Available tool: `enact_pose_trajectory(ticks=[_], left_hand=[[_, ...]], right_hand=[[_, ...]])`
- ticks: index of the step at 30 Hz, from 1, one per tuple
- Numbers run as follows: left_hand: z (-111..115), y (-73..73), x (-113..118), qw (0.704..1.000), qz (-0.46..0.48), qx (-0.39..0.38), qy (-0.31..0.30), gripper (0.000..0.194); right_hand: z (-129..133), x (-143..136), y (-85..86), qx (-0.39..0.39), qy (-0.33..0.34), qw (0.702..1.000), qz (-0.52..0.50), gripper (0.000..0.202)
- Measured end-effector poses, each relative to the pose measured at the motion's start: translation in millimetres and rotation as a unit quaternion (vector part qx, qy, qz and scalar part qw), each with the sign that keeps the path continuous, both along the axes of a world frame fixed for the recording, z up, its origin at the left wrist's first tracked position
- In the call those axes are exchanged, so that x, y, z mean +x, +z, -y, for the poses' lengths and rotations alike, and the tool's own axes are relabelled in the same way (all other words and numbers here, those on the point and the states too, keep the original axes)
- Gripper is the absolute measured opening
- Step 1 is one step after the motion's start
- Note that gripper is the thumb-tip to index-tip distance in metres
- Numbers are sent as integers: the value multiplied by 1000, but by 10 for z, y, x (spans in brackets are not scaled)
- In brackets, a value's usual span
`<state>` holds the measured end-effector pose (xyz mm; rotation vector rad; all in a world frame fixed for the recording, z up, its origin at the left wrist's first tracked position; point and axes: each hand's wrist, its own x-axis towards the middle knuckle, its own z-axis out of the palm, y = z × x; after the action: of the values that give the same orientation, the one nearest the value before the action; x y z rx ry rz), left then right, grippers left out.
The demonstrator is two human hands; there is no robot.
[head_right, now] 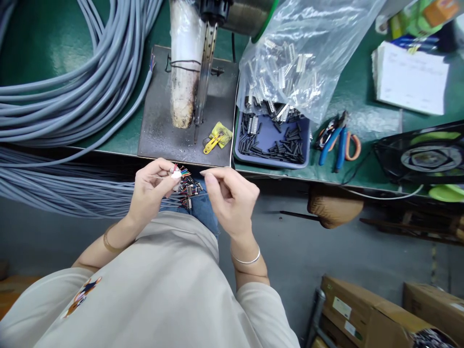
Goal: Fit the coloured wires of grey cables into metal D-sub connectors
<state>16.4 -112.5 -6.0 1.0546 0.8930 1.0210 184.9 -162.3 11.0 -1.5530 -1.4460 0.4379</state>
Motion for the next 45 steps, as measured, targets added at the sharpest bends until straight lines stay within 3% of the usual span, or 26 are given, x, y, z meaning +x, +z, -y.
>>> enact_pose_trajectory(ticks=[4,8,13,20,30,36,38,42,45], left_hand=[[17,9,3,1000,-11,22,-5,22],[34,-5,8,999,-17,32,6,20],[28,-19,11,999,6,15,28,20],[7,8,1,1000,16,-11,15,22],[-2,-75,-13,997,43,-57,36,23],[-33,-64,-23,994,67,-81,20,21],[-79,-35,-51,991,78,-106,-5,23],[-206,-9,-158,972,127,-173,-94,28],[-275,-68,-259,957,183,-183,-129,33]], right_hand=[[-105,-99,-8,-63,59,995,-44,21],[-132,-150,-25,-75,65,992,-78,20],[-73,-180,-45,-32,73,996,-32,18],[7,-98,-129,49,8,999,-16,19],[-12,-114,-173,131,85,977,145,34],[6,-80,-171,138,133,973,127,29],[22,-94,-165,135,103,981,88,28],[9,-125,-143,170,-20,984,-51,30],[-14,-85,-131,146,-31,987,-57,22]])
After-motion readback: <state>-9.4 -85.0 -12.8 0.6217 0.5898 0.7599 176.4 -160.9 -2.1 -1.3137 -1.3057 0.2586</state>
